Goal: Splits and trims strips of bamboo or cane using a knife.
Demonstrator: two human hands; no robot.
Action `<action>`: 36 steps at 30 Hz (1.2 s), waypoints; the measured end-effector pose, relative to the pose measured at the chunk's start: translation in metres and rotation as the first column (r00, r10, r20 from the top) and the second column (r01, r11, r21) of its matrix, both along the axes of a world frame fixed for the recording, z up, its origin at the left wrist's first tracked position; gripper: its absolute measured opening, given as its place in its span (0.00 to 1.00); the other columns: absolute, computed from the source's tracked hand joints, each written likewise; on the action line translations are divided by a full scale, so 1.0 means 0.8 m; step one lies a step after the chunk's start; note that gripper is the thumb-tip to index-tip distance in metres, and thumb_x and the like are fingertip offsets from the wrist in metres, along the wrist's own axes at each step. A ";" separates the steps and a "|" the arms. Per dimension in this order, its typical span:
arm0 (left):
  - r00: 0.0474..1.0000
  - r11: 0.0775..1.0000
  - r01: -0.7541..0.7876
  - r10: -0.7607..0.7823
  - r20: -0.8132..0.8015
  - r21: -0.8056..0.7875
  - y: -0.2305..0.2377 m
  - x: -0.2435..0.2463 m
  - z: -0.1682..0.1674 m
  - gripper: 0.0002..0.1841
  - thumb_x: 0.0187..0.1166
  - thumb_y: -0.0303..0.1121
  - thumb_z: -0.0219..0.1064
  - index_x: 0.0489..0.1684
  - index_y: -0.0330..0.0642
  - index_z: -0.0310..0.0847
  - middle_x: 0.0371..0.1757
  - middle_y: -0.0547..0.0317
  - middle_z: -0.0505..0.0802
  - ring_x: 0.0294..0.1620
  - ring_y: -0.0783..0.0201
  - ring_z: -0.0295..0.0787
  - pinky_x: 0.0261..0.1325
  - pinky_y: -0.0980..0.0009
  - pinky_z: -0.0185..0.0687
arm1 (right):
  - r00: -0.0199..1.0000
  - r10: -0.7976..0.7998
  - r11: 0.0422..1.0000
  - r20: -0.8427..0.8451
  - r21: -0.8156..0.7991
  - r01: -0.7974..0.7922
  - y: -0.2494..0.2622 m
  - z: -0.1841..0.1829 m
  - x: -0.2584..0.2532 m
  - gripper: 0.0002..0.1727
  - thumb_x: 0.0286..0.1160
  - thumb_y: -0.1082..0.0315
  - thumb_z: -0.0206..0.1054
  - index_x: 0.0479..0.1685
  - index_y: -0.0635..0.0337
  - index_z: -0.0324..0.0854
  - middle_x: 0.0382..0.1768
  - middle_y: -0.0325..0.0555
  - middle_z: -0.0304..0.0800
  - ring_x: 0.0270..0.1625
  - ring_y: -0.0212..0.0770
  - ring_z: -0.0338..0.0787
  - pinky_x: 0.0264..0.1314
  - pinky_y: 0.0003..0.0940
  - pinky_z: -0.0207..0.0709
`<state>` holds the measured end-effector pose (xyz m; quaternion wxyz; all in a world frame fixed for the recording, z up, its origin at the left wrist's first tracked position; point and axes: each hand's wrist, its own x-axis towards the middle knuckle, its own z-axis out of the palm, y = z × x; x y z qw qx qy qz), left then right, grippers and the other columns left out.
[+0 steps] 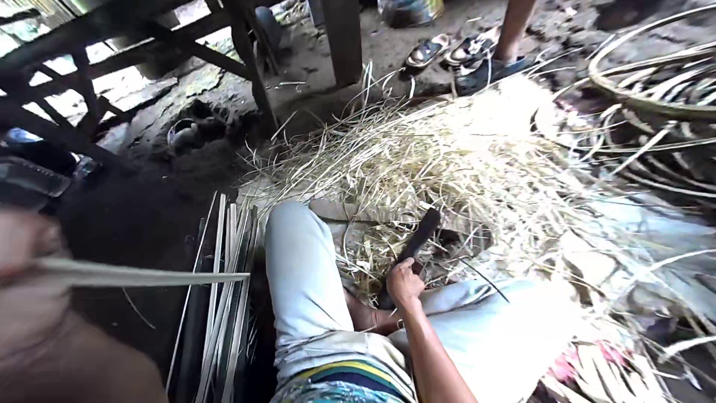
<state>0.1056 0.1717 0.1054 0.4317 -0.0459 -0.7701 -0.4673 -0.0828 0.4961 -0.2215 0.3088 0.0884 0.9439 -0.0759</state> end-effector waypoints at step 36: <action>0.967 0.984 0.176 -0.179 0.182 0.033 0.225 -0.286 -0.246 0.13 0.94 0.38 0.50 0.64 0.39 0.61 0.49 0.61 0.85 0.54 0.73 0.86 0.63 0.69 0.83 | 0.809 -0.587 0.428 -0.028 -0.859 0.281 0.102 0.016 0.074 0.32 0.77 0.59 0.65 0.76 0.71 0.70 0.40 0.53 0.90 0.32 0.41 0.91 0.40 0.43 0.87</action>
